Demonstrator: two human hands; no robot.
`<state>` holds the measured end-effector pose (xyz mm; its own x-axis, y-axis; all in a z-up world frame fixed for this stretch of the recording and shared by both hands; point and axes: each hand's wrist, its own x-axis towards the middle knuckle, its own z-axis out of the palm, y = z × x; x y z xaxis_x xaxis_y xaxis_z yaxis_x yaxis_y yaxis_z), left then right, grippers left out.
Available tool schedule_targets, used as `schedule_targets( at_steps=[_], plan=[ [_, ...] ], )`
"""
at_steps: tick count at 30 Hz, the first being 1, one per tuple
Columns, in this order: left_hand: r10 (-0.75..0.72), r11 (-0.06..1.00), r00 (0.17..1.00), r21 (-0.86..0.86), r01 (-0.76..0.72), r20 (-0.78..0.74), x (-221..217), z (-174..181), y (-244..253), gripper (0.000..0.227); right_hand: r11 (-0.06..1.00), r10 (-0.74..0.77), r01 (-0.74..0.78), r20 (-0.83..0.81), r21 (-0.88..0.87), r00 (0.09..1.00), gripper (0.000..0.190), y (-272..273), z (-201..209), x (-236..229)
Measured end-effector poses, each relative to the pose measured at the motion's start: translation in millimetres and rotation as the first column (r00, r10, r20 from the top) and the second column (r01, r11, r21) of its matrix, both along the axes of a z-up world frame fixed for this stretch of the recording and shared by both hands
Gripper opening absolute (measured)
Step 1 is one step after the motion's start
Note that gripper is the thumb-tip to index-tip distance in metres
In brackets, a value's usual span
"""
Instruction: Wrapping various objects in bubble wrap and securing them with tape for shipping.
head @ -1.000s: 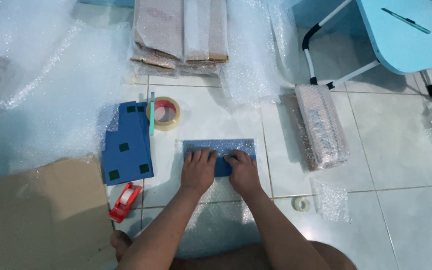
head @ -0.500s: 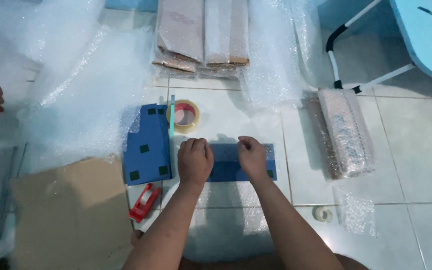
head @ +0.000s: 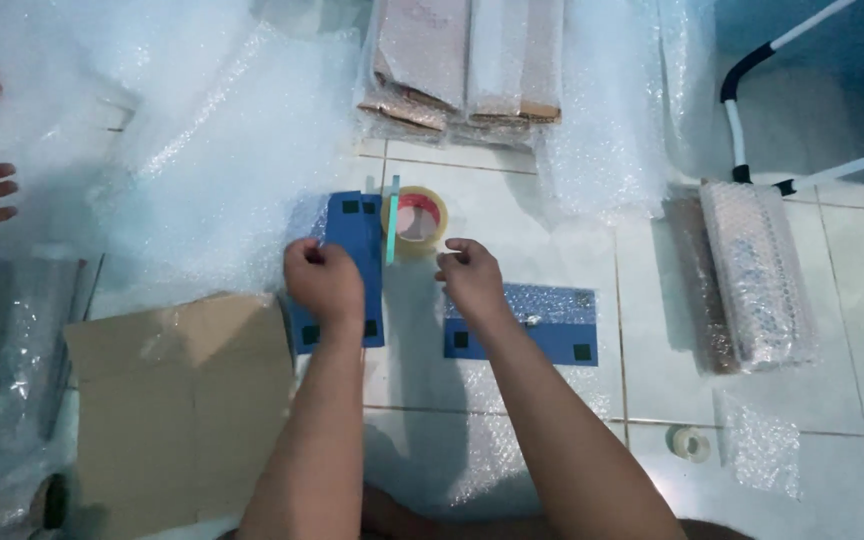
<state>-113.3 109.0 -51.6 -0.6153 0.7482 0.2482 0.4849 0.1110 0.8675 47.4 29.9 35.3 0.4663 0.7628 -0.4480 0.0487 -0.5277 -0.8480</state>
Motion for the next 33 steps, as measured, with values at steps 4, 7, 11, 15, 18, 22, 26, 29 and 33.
schedule_targets(
  at_steps=[4,7,11,15,18,22,26,29,33],
  plan=[
    [-0.013,0.988,0.969,-0.146,0.05,0.249,-30.6,57.3,6.8,0.014,0.999,0.028,-0.028,0.001,-0.015,1.0,0.04,-52.0,21.1,5.5],
    [-0.29,0.831,0.905,-0.387,0.399,0.311,-37.7,98.5,-16.6,0.016,0.998,-0.003,0.003,0.003,-0.055,1.0,0.033,-100.3,29.2,2.9],
    [-0.629,0.471,0.758,-0.69,0.549,0.173,-60.5,85.1,-69.6,0.037,0.99,0.04,-0.053,-0.107,-0.127,0.993,0.041,-140.2,24.8,-26.4],
    [-0.697,0.326,0.714,-0.86,0.393,0.062,-89.8,108.3,-122.5,0.048,0.985,0.087,-0.118,-0.225,-0.125,0.971,0.046,-150.1,4.5,-83.3],
    [-0.714,0.258,0.69,-0.873,0.415,0.117,-116.4,58.0,-124.7,0.055,0.99,0.112,-0.131,-0.275,-0.051,0.955,0.052,-148.2,-12.5,-123.7],
    [-0.764,0.259,0.636,-0.852,0.454,0.106,-105.1,15.3,-114.3,0.049,0.979,0.136,-0.173,-0.28,-0.11,0.95,0.052,-133.1,-55.7,-145.2],
    [-0.747,0.258,0.638,-0.803,0.537,0.188,-85.1,32.6,-126.7,0.048,0.958,0.189,-0.23,-0.227,-0.172,0.955,0.055,-135.8,-39.5,-126.4],
    [-0.66,0.235,0.668,-0.75,0.618,0.344,-68.0,2.3,-122.8,0.056,0.958,0.205,-0.245,-0.237,-0.152,0.95,0.057,-144.1,8.3,-104.9],
    [-0.35,0.313,0.612,-0.527,0.79,0.709,-19.2,80.8,-150.5,0.056,0.987,0.114,-0.135,-0.208,-0.09,0.972,0.056,-163.9,67.9,-57.2]
  ],
)
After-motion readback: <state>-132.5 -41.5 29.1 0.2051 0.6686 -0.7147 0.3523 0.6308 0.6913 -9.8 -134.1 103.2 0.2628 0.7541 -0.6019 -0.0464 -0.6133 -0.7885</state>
